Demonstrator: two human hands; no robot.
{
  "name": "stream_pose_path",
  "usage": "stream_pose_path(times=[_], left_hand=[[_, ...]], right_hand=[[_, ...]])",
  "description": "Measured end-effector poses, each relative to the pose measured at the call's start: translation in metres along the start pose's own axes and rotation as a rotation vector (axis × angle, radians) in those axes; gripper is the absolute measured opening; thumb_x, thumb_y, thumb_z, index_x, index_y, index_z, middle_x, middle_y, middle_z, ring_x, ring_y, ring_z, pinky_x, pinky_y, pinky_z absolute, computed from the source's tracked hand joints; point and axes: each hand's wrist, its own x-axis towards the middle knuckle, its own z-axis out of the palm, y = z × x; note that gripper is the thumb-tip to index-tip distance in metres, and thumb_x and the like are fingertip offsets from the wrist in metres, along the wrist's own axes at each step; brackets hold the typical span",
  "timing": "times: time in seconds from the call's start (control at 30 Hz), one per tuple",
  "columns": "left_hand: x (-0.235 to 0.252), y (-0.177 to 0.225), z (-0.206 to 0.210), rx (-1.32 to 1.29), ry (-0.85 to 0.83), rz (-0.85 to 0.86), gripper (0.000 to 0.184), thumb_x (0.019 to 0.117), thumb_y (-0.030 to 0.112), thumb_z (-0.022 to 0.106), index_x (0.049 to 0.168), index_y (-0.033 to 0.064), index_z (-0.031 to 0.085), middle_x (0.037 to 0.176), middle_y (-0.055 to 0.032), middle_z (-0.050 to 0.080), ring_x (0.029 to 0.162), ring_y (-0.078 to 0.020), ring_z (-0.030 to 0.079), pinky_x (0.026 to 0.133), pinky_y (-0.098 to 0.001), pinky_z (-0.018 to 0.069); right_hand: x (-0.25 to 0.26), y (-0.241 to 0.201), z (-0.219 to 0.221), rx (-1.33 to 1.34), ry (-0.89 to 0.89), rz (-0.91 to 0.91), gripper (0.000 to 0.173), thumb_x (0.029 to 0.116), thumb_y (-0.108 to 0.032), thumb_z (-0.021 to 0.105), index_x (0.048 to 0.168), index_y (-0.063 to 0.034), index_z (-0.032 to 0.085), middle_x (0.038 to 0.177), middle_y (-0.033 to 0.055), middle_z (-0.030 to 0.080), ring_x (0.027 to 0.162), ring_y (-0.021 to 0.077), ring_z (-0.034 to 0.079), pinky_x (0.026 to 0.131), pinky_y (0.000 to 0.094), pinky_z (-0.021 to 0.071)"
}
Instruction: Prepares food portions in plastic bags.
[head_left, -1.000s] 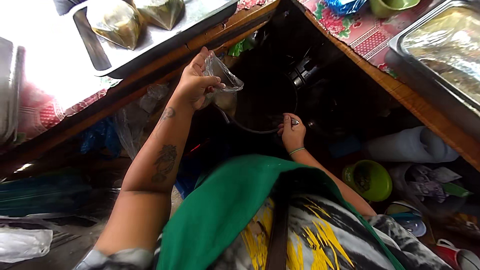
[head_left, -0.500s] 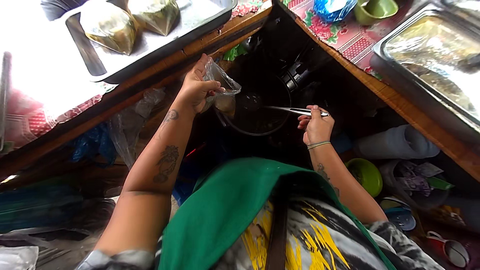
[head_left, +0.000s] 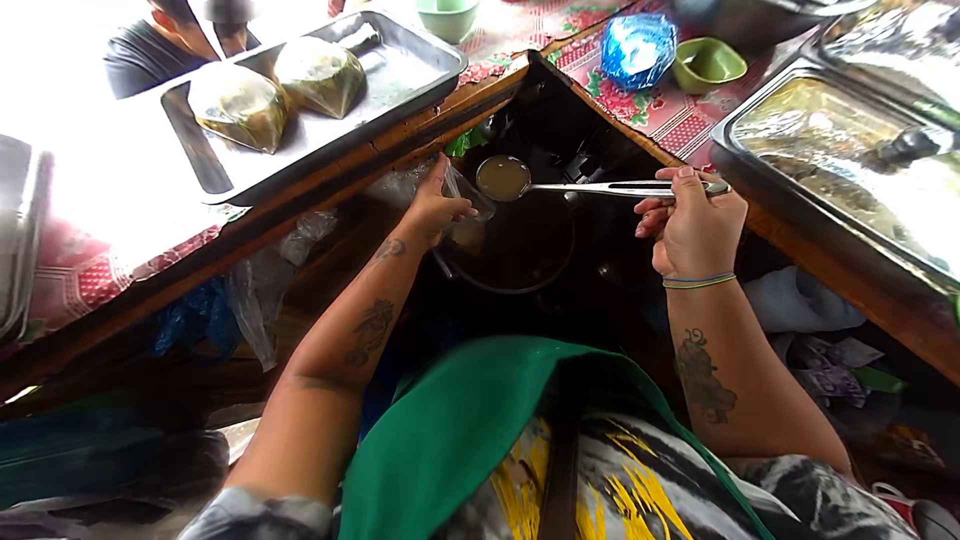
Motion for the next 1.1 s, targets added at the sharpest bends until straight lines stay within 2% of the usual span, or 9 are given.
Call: stream_pose_path(times=[0.17,0.27,0.33,0.4,0.57,0.67,0.93,1.03,1.1], left_hand=[[0.008,-0.003,0.012,0.019,-0.001,-0.003,0.113,0.0764,-0.016,0.070,0.166,0.0127,0.008,0.166,-0.0159,0.024,0.094,-0.0174,0.064,0.064,-0.0281,0.0552],[0.012,-0.001,0.016,0.027,0.009,-0.003,0.112,0.0773,-0.016,0.070,0.166,0.0130,0.008,0.167,-0.0149,0.023,0.094,-0.0166,0.063,0.065,-0.0280,0.0550],[0.012,0.001,0.016,0.040,0.025,-0.001,0.112,0.0769,-0.015,0.069,0.166,0.0132,0.009,0.167,-0.0151,0.023,0.096,-0.0180,0.064,0.065,-0.0288,0.0551],[0.011,0.000,0.014,0.045,0.040,-0.001,0.110,0.0770,-0.016,0.069,0.166,0.0125,0.010,0.166,-0.0156,0.025,0.094,-0.0172,0.064,0.064,-0.0282,0.0546],[0.003,0.003,0.006,0.032,0.052,0.004,0.106,0.0789,-0.016,0.068,0.165,0.0122,0.014,0.163,-0.0139,0.031,0.091,-0.0155,0.063,0.063,-0.0267,0.0533],[-0.005,0.014,0.000,0.016,0.064,0.031,0.102,0.0792,-0.017,0.068,0.164,0.0106,0.018,0.161,-0.0126,0.035,0.089,-0.0139,0.063,0.059,-0.0247,0.0523],[-0.023,0.040,-0.019,0.013,0.024,0.092,0.100,0.0806,-0.016,0.064,0.164,0.0104,0.016,0.162,-0.0106,0.034,0.092,-0.0154,0.065,0.064,-0.0278,0.0574],[-0.028,0.043,-0.022,0.005,0.020,0.101,0.101,0.0805,-0.018,0.064,0.164,0.0096,0.014,0.161,-0.0113,0.033,0.091,-0.0163,0.066,0.064,-0.0291,0.0585],[-0.030,0.045,-0.022,-0.004,0.020,0.093,0.102,0.0808,-0.019,0.064,0.164,0.0107,0.014,0.162,-0.0106,0.033,0.089,-0.0159,0.066,0.064,-0.0291,0.0590]], right_hand=[[-0.020,-0.003,0.015,-0.129,-0.170,-0.136,0.025,0.1108,-0.020,0.043,0.114,-0.0039,0.062,0.068,-0.0059,0.065,0.050,0.0048,0.063,0.046,0.0232,0.0571],[-0.042,0.009,0.018,-0.400,-0.372,-0.532,0.033,0.1100,-0.018,0.047,0.121,0.0079,0.063,0.086,0.0075,0.069,0.063,0.0087,0.066,0.057,0.0278,0.0598],[-0.048,0.021,0.014,-0.496,-0.465,-0.846,0.030,0.1079,-0.016,0.051,0.118,0.0084,0.066,0.094,0.0165,0.071,0.072,0.0141,0.068,0.064,0.0296,0.0596],[-0.048,0.031,0.007,-0.512,-0.427,-1.010,0.027,0.1073,-0.015,0.053,0.117,0.0067,0.066,0.096,0.0187,0.071,0.076,0.0164,0.069,0.067,0.0292,0.0596],[-0.032,0.057,-0.011,-0.473,-0.253,-0.778,0.032,0.1105,-0.015,0.046,0.123,0.0096,0.063,0.098,0.0160,0.069,0.071,0.0077,0.066,0.064,0.0228,0.0581],[-0.035,0.079,-0.019,-0.540,-0.326,-0.640,0.033,0.1099,-0.017,0.048,0.123,0.0079,0.064,0.091,0.0150,0.069,0.067,0.0105,0.065,0.062,0.0256,0.0583],[-0.065,0.147,-0.025,-0.603,-0.479,-0.562,0.032,0.1079,-0.019,0.052,0.121,0.0045,0.069,0.101,0.0177,0.073,0.073,0.0155,0.069,0.069,0.0283,0.0595],[-0.076,0.159,-0.016,-0.563,-0.401,-0.323,0.034,0.1087,-0.022,0.049,0.121,0.0031,0.068,0.087,0.0102,0.071,0.063,0.0099,0.065,0.061,0.0254,0.0572],[-0.077,0.161,-0.011,-0.470,-0.296,-0.007,0.034,0.1104,-0.024,0.046,0.125,0.0011,0.065,0.078,0.0057,0.068,0.058,0.0083,0.063,0.057,0.0256,0.0567]])
